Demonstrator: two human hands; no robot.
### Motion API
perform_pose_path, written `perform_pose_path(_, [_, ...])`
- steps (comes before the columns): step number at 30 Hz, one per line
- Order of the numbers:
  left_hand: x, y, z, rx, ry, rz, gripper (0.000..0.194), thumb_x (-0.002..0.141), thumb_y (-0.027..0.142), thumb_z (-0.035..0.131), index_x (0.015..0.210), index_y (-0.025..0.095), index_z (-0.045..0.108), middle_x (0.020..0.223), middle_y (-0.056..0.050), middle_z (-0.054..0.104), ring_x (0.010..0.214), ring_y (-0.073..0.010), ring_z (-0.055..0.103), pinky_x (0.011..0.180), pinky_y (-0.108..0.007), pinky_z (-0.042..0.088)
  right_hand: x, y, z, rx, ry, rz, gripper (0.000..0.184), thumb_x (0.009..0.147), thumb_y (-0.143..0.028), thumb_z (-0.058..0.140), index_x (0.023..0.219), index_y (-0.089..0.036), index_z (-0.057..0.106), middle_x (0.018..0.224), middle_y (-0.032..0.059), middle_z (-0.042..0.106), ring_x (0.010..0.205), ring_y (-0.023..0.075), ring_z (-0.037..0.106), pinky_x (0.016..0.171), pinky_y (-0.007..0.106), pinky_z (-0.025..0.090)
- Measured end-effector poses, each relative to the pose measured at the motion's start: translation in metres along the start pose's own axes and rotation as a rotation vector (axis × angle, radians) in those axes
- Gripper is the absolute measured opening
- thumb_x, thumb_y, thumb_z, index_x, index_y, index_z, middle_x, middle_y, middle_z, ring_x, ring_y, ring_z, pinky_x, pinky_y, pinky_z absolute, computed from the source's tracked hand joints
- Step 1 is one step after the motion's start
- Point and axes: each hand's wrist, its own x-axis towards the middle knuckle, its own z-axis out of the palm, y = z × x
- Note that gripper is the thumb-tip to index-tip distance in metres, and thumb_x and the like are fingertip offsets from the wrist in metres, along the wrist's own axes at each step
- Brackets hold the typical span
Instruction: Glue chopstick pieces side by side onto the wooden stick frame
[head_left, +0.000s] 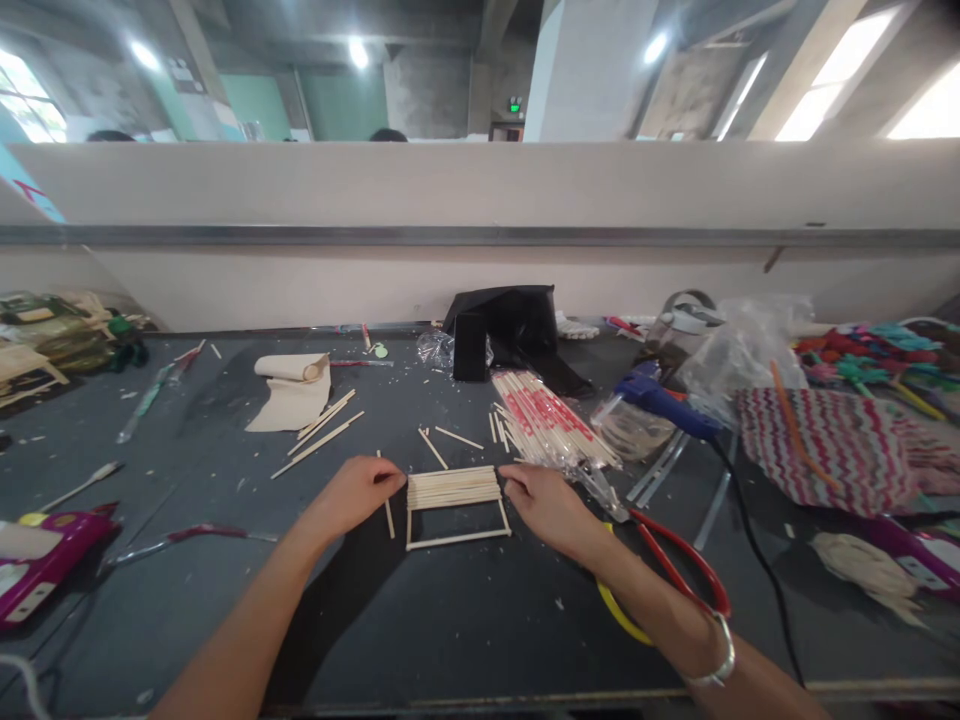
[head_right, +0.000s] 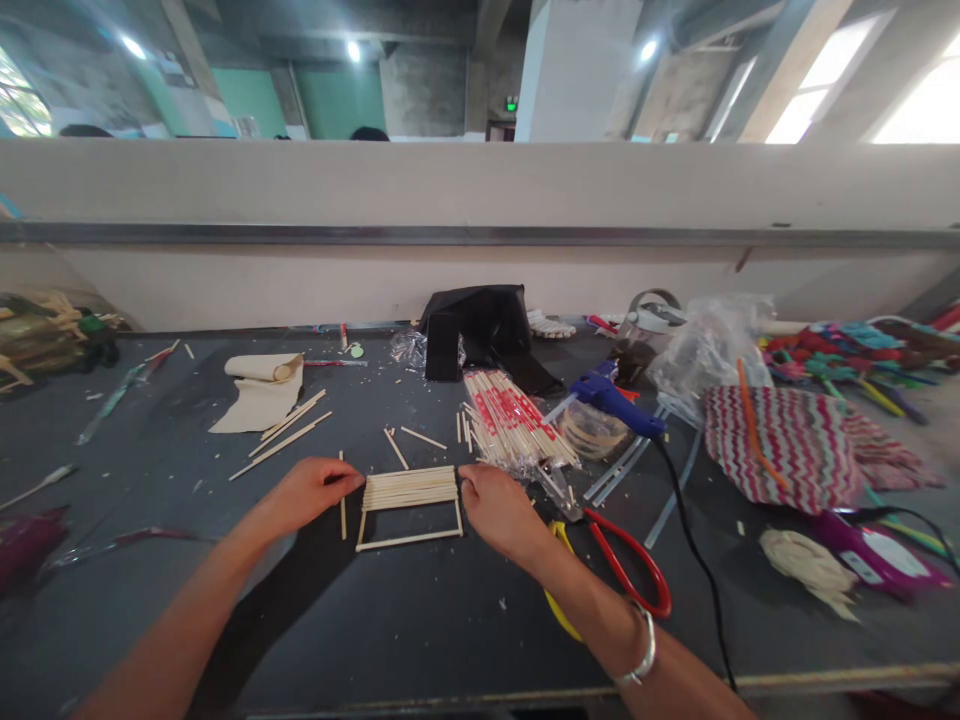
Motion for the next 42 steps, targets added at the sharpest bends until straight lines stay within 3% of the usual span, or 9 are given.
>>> perform_pose_path(4, [-0.001,0.005,0.000,-0.001,0.005,-0.022,0.038,0.082,0.042,0.044,0.079,0.016,0.073,0.069,-0.003,0.067,0.066,-0.0175,0.057,0.059,-0.025,0.036,0.002,0.000,0.002,0.004,-0.015,-0.026,0.026,0.086,-0.010,0.040,0.086,-0.016,0.065,0.085,0.0061,0.067,0.083,0.0169,0.061,0.073,0.023,0.040])
perform_pose_path(13, [-0.001,0.008,0.000,-0.023,0.001,-0.037,0.041,0.081,0.043,0.043,0.078,0.016,0.073,0.059,-0.001,0.061,0.061,-0.0167,0.053,0.056,-0.025,0.034,0.004,0.006,0.009,0.004,-0.017,-0.059,0.028,0.086,-0.009,0.040,0.094,-0.015,0.065,0.094,0.0079,0.067,0.091,0.0184,0.060,0.079,0.025,0.040])
perform_pose_path(27, [-0.003,0.008,0.002,-0.035,-0.014,0.004,0.038,0.082,0.041,0.043,0.069,0.016,0.069,0.060,-0.002,0.062,0.060,-0.0161,0.055,0.056,-0.025,0.033,0.004,0.006,0.009,0.029,-0.031,-0.095,0.027,0.084,-0.007,0.039,0.087,-0.016,0.065,0.086,0.0072,0.064,0.083,0.0177,0.059,0.075,0.025,0.040])
perform_pose_path(38, [-0.006,0.008,-0.009,-0.041,-0.002,-0.072,0.038,0.077,0.047,0.048,0.060,0.017,0.063,0.055,0.000,0.057,0.054,-0.0137,0.048,0.053,-0.023,0.030,0.002,0.005,-0.004,0.032,-0.008,-0.042,0.025,0.082,-0.011,0.039,0.067,-0.018,0.056,0.066,0.0013,0.057,0.067,0.0142,0.053,0.062,0.022,0.033])
perform_pose_path(42, [-0.008,0.008,-0.010,-0.061,-0.100,-0.118,0.038,0.076,0.049,0.050,0.058,0.016,0.060,0.052,0.001,0.055,0.050,-0.0124,0.045,0.050,-0.023,0.029,-0.002,0.002,-0.008,0.018,-0.031,-0.025,0.025,0.079,-0.011,0.041,0.056,-0.018,0.047,0.057,-0.0014,0.049,0.060,0.0122,0.047,0.058,0.022,0.029])
